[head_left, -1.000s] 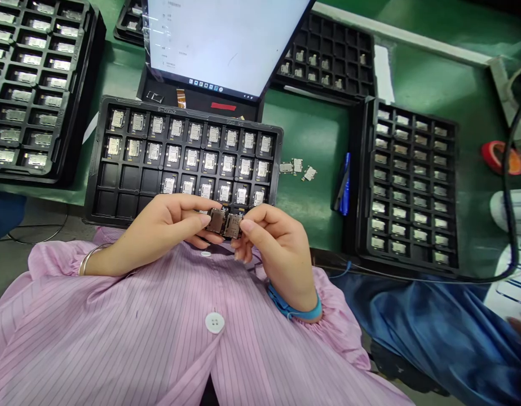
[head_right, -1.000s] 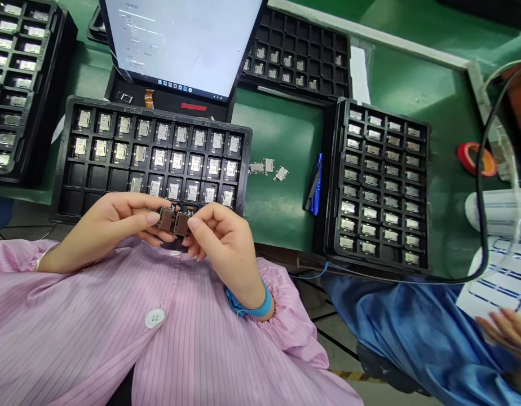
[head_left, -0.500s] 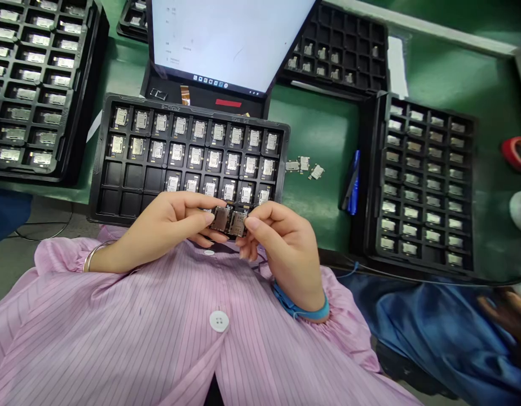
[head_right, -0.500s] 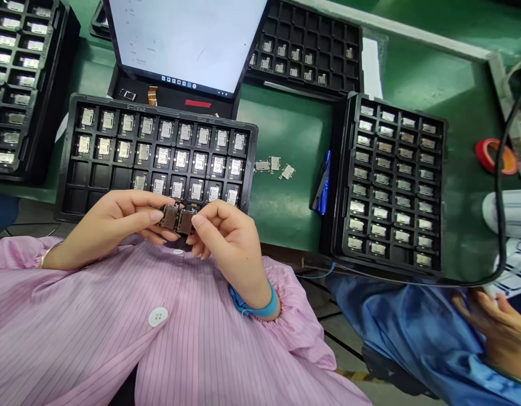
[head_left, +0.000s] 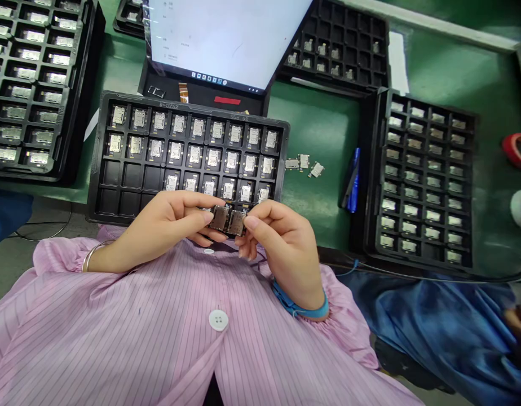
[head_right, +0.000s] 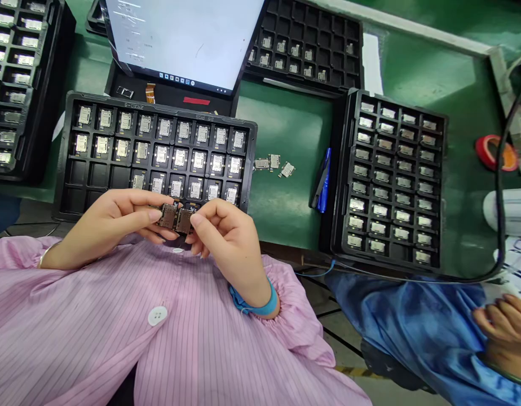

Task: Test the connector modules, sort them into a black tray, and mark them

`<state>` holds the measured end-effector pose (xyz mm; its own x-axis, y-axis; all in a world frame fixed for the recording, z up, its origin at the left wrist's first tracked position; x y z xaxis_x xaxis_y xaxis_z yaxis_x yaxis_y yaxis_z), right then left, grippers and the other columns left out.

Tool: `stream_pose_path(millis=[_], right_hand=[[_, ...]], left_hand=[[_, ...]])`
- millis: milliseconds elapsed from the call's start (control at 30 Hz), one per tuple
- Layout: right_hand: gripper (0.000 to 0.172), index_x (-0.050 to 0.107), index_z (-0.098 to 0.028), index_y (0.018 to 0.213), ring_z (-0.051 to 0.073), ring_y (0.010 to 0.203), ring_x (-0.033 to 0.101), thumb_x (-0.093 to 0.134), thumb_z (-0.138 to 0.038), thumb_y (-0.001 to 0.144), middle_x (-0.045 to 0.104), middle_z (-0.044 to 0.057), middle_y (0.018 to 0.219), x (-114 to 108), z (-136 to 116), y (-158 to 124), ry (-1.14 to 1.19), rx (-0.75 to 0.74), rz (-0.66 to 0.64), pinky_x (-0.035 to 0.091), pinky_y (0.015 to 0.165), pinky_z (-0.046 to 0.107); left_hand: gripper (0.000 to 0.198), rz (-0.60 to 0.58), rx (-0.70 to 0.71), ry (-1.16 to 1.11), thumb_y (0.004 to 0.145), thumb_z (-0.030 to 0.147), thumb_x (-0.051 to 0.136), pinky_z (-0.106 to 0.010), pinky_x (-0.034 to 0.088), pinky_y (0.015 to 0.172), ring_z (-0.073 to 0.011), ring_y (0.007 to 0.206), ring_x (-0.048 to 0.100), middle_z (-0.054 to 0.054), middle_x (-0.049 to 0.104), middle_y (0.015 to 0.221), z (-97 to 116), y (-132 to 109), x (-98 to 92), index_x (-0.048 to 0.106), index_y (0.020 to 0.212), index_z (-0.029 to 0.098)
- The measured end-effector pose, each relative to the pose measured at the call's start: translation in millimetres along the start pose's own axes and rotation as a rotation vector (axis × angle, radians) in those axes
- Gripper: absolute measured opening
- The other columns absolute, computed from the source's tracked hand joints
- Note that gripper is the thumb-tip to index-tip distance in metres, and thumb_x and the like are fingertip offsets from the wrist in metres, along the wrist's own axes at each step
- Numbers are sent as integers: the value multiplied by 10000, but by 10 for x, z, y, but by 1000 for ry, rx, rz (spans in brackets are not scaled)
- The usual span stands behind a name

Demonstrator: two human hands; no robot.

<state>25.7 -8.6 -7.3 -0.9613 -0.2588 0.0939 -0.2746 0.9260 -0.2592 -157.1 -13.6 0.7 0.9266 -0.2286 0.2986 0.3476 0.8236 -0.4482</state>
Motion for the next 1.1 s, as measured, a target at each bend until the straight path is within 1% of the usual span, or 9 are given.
stream_pose_path(millis=[333, 400, 467, 600, 667, 733, 800, 967, 1100], right_hand=[[235, 562, -216, 728, 104, 427, 576, 649, -379, 873, 660, -18, 581, 27, -15, -24, -72, 22, -3, 435, 386, 210], [212, 565, -218, 737, 105, 434, 573, 635, -356, 882, 662, -16, 594, -2, -19, -15, -116, -14, 20, 425, 390, 215], [180, 574, -218, 748, 102, 447, 560, 623, -323, 885, 652, -18, 606, -108, -31, 29, -220, -97, 145, 415, 409, 225], [147, 588, -215, 719, 118, 514, 538, 625, -260, 854, 606, -16, 610, -462, -63, 204, -579, -241, 506, 413, 499, 266], [162, 584, -214, 681, 134, 540, 535, 634, -246, 832, 597, -9, 604, -583, -68, 314, -713, -227, 537, 403, 527, 284], [181, 579, -214, 656, 140, 537, 527, 640, -251, 822, 592, -6, 592, -601, -72, 402, -753, -185, 468, 384, 527, 290], [189, 577, -214, 655, 137, 521, 517, 634, -271, 826, 588, -9, 578, -504, -73, 453, -716, -147, 358, 369, 514, 287], [205, 551, -213, 662, 135, 521, 524, 593, -285, 850, 588, -15, 570, 41, -14, 515, -632, -134, 32, 370, 524, 280], [217, 536, -211, 668, 139, 544, 529, 556, -276, 874, 604, -7, 592, 401, 49, 611, -692, -165, -64, 351, 538, 278]], left_hand=[[274, -8, -14, 73, 880, 300, 649, -260, 624, 690, -204, 830, 757, -78, 777, 965, 2, -8, 3, 713, 1112, 167], [251, 31, 7, 122, 875, 320, 658, -260, 619, 692, -200, 833, 753, -71, 777, 953, 14, -11, -31, 730, 1068, 176], [210, 172, 79, 204, 863, 326, 668, -253, 609, 688, -195, 852, 742, -58, 776, 932, 62, -20, -116, 748, 999, 186], [156, 643, 313, 476, 840, 315, 672, -243, 568, 660, -182, 854, 706, -25, 765, 911, 234, -80, -381, 763, 920, 217], [160, 749, 349, 636, 833, 330, 674, -267, 556, 715, -183, 843, 691, -9, 761, 914, 287, -87, -479, 770, 920, 236], [170, 780, 355, 766, 829, 336, 672, -292, 541, 786, -187, 846, 681, -2, 760, 928, 305, -75, -549, 771, 933, 246], [180, 805, 373, 849, 828, 330, 661, -302, 526, 809, -184, 836, 673, -6, 760, 928, 306, -69, -604, 768, 943, 241], [188, 828, 328, 901, 807, 321, 659, -292, 520, 762, -171, 771, 666, -24, 753, 869, 302, -138, -777, 753, 935, 220], [166, 869, 240, 890, 770, 311, 688, -280, 515, 715, -163, 723, 658, -23, 742, 803, 322, -235, -914, 739, 883, 202]])
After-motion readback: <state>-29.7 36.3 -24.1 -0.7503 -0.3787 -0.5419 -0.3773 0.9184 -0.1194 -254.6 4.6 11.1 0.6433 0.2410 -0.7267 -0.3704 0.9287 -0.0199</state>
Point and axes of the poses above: each hand's wrist, its own y-axis towards the middle knuckle, its own x-axis out of the palm, z = x × y, the point moved 3 cm from there along y, towards the middle knuckle
